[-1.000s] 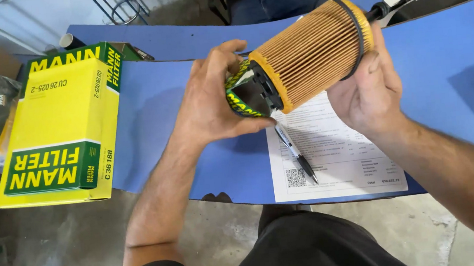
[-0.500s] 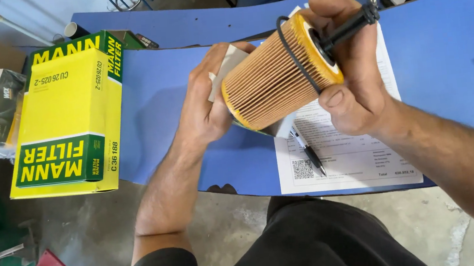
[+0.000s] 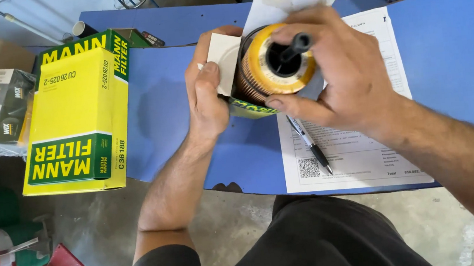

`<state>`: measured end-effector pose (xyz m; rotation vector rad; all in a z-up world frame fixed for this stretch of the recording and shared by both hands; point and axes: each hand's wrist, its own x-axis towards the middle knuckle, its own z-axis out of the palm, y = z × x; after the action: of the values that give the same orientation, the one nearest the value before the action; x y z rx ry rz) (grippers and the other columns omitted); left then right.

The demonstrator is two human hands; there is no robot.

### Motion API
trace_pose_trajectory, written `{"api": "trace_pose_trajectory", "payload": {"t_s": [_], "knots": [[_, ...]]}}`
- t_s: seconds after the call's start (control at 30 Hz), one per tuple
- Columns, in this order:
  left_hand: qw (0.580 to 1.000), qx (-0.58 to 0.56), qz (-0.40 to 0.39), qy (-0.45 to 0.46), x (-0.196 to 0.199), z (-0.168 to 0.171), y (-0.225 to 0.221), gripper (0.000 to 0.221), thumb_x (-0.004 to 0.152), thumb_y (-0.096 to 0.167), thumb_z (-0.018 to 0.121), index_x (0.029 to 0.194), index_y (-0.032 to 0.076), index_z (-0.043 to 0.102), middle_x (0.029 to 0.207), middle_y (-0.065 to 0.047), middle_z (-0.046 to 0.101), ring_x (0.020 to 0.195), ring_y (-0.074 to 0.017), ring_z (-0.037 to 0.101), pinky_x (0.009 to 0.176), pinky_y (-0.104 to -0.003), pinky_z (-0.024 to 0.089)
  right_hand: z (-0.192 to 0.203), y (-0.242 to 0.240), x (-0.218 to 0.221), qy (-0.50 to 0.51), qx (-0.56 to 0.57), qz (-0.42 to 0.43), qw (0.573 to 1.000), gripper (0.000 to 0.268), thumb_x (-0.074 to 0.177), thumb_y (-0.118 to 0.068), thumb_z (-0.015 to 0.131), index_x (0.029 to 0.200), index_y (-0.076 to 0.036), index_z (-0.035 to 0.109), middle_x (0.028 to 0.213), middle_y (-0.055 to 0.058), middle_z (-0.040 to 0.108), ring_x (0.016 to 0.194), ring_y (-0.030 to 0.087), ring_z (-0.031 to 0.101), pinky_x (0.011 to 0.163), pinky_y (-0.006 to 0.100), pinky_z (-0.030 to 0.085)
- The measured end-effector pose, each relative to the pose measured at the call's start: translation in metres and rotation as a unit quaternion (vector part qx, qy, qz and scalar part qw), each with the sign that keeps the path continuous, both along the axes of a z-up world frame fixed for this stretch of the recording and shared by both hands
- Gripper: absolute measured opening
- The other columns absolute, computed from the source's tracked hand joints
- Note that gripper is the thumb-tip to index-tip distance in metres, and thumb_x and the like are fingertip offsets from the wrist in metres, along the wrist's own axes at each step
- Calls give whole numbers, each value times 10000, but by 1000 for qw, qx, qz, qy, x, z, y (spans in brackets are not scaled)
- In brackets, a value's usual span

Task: Unboxing oil filters to inspect them and labeling the boxes with a marker at a service counter.

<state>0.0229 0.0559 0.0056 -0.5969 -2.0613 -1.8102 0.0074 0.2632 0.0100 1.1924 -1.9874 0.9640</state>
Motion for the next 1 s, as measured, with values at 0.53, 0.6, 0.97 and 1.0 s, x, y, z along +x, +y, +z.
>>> {"api": "trace_pose_trajectory", "payload": {"t_s": [0.53,0.6,0.97,1.0], "knots": [[997,-82,-14,4,-6,-14,-7,694,941,659,445,1322,79,434,805,44,406,740,-86,354,708,-265,287,-14,5,-7,-25,-56,78,995,560,1005,-421,404,1227,84,503,1294,287,437,1232,407,453,1028,524,453],[996,-40,24,70,-10,-28,-9,710,994,658,440,1371,61,356,1230,-36,453,1050,-135,433,913,-301,388,-15,7,-7,-2,-73,32,997,552,1038,-452,322,1267,19,499,1373,283,425,1305,410,401,1065,524,375],[975,-103,1,197,-15,-37,0,706,956,723,421,1312,115,466,1303,-122,409,1263,-249,448,987,-386,533,-14,8,-3,-235,-169,94,953,439,1078,-89,542,1430,2,296,1263,225,557,1003,271,642,923,364,572],[965,-155,23,209,-14,-35,-3,667,972,681,445,1295,100,493,1343,-145,428,1275,-269,456,1040,-412,536,-16,8,-4,-208,-164,94,960,376,1082,-112,535,1387,35,372,1225,186,519,815,223,663,814,333,585]]}}
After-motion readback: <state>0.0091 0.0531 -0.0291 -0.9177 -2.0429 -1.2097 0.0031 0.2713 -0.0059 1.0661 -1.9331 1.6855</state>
